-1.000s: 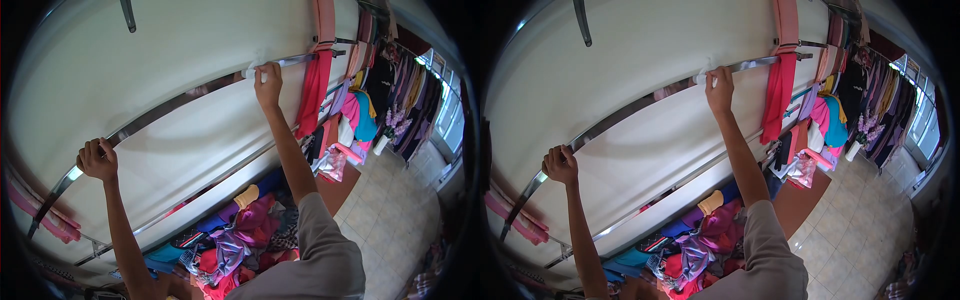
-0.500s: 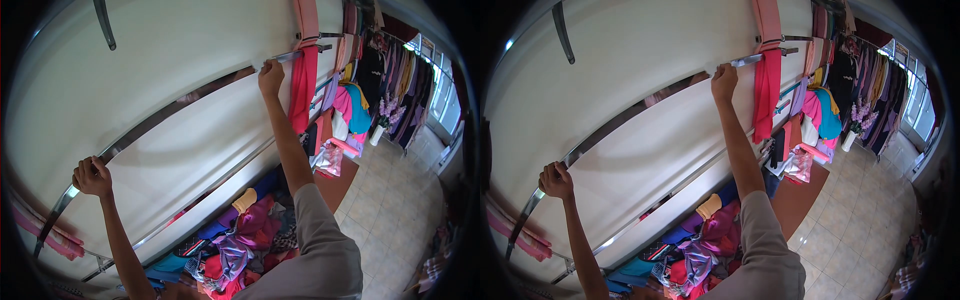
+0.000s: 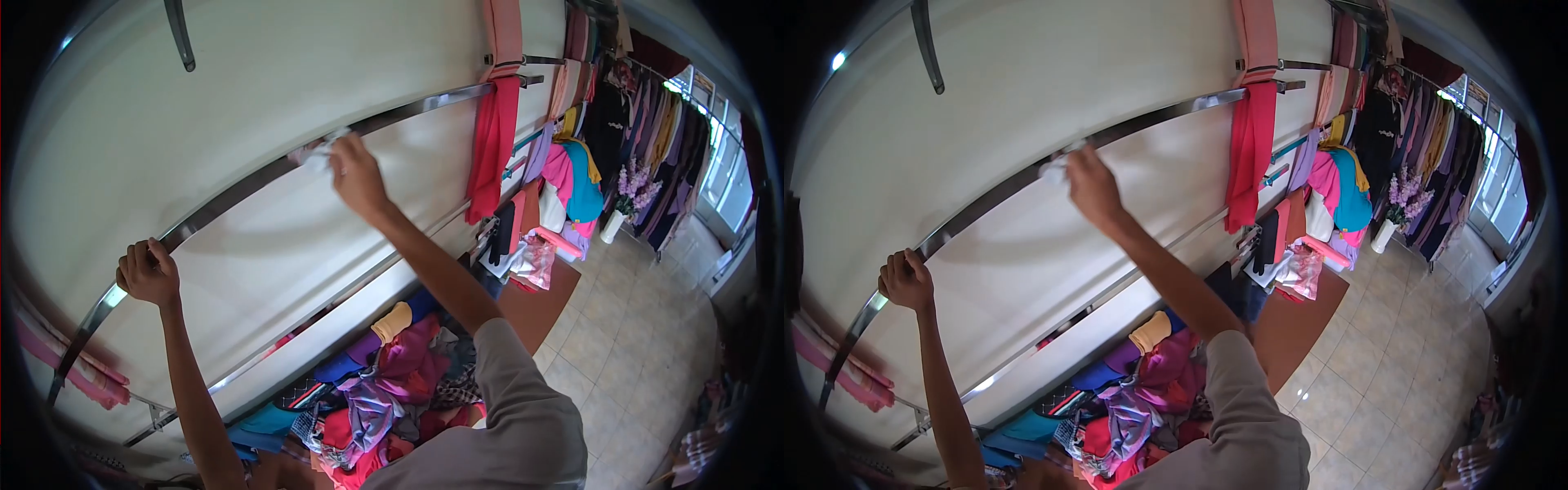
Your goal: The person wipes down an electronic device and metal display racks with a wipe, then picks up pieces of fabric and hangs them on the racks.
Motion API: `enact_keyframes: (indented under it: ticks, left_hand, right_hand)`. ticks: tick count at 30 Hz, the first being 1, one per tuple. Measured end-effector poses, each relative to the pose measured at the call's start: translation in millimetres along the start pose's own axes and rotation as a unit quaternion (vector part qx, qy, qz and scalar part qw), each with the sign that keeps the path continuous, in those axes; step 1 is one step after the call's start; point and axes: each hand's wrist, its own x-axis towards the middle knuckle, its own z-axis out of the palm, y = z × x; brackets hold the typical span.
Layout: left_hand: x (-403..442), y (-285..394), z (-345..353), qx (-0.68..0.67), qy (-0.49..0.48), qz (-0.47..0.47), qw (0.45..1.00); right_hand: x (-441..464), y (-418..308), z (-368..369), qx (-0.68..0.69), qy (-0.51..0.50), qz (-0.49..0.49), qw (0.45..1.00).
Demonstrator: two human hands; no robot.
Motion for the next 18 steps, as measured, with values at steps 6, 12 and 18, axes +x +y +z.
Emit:
enact_keyframes:
  ticks: [6,12,18]
  left_hand:
    - [2.4,-0.6,-6.8,-0.023,-0.023,0.005,0.999]
    - [5.8,-3.3,-19.5,-0.091,-0.073,0.012,0.993]
    - [5.4,2.9,-16.6,-0.103,-0.054,-0.03,0.993]
  right_hand:
    - [-7.5,-65.1,48.0,-0.003,-0.095,-0.132,0.987]
    - [2.6,-50.5,42.7,0.023,-0.039,-0.071,0.996]
    - [51.6,80.3,-22.2,-0.172,0.115,0.009,0.978]
